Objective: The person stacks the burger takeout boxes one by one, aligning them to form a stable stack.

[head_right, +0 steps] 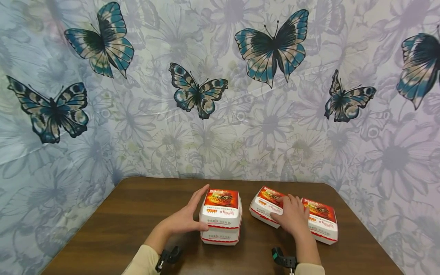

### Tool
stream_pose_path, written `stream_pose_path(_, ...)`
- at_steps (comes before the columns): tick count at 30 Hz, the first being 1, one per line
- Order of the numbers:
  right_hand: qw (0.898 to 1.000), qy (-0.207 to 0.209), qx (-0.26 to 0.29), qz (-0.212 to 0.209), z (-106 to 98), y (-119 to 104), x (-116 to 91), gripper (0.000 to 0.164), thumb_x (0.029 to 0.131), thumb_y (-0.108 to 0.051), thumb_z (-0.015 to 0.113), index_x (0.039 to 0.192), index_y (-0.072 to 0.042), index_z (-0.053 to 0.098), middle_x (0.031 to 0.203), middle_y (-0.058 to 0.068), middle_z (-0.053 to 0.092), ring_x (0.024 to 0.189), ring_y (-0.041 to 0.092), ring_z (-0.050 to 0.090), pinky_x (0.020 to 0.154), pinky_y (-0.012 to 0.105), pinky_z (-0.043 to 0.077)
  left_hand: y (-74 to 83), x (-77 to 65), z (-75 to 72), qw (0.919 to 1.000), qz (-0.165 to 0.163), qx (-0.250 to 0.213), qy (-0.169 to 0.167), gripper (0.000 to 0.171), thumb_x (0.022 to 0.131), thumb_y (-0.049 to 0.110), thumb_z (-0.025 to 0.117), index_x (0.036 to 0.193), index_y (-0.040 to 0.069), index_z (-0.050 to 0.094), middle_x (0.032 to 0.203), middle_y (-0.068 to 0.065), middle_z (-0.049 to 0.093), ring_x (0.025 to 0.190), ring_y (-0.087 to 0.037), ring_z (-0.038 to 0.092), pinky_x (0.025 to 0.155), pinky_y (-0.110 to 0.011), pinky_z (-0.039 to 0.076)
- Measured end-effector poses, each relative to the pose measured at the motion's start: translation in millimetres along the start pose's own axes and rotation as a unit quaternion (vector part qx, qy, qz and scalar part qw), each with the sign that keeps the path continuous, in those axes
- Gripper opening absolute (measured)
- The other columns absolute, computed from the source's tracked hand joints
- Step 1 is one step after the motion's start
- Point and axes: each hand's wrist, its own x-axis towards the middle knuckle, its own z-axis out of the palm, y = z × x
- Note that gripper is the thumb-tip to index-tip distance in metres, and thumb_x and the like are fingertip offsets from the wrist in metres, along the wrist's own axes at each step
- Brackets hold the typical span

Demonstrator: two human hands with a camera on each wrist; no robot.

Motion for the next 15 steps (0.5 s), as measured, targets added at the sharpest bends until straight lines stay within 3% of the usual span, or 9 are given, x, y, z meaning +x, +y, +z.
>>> stream_pose_path(4, 1.000, 0.010, -0.003, -0.011, 1.1, -2.2, 0.8, 0.059, 0.081, -0.044, 0.078, 0.121, -0.004, 0.061, 0.142, 0.031, 0.046, 0.133, 0.056, 0.034, 0.097, 0.077, 0.022, -1.4, 0.9, 0.2, 1.0000, -0.002, -0.005, -0.001, 0.115, 0.077, 0.055, 0.080, 0.156, 0.048, -0.004, 0.166, 0.007, -0.001, 0.152, -0.028, 0.012, 0.114, -0.061, 0.031)
stream_pose_path(9, 1.000, 0.008, 0.003, -0.017, 1.6, -4.1, 0.6, 0.063, 0.078, -0.049, 0.080, 0.119, -0.005, 0.061, 0.141, 0.031, 0.048, 0.133, 0.054, 0.035, 0.098, 0.077, 0.020, 0.0, 0.6, -0.6, 0.9999, -0.004, -0.012, -0.002, 0.114, 0.077, 0.056, 0.079, 0.154, 0.051, -0.004, 0.166, 0.007, -0.003, 0.153, -0.029, 0.011, 0.113, -0.062, 0.031)
stream_pose_path(12, 1.000, -0.001, 0.009, -0.019, 1.6, -3.9, -0.3, 0.067, 0.076, -0.051, 0.081, 0.121, -0.006, 0.060, 0.124, 0.023, 0.060, 0.134, 0.056, 0.032, 0.100, 0.078, 0.016, 0.8, 0.1, -1.3, 0.9999, -0.001, -0.012, -0.004, 0.114, 0.077, 0.060, 0.078, 0.155, 0.051, -0.005, 0.167, 0.006, -0.003, 0.153, -0.031, 0.011, 0.112, -0.063, 0.032)
stream_pose_path(15, 0.999, -0.015, 0.021, -0.021, 0.4, -4.6, -2.1, 0.070, 0.076, -0.050, 0.082, 0.124, -0.006, 0.058, 0.106, 0.014, 0.062, 0.138, 0.058, 0.026, 0.102, 0.080, 0.010, 1.5, -0.3, -1.7, 0.9999, 0.001, -0.014, -0.006, 0.114, 0.077, 0.064, 0.076, 0.155, 0.051, -0.006, 0.167, 0.005, -0.003, 0.153, -0.032, 0.011, 0.112, -0.063, 0.032)
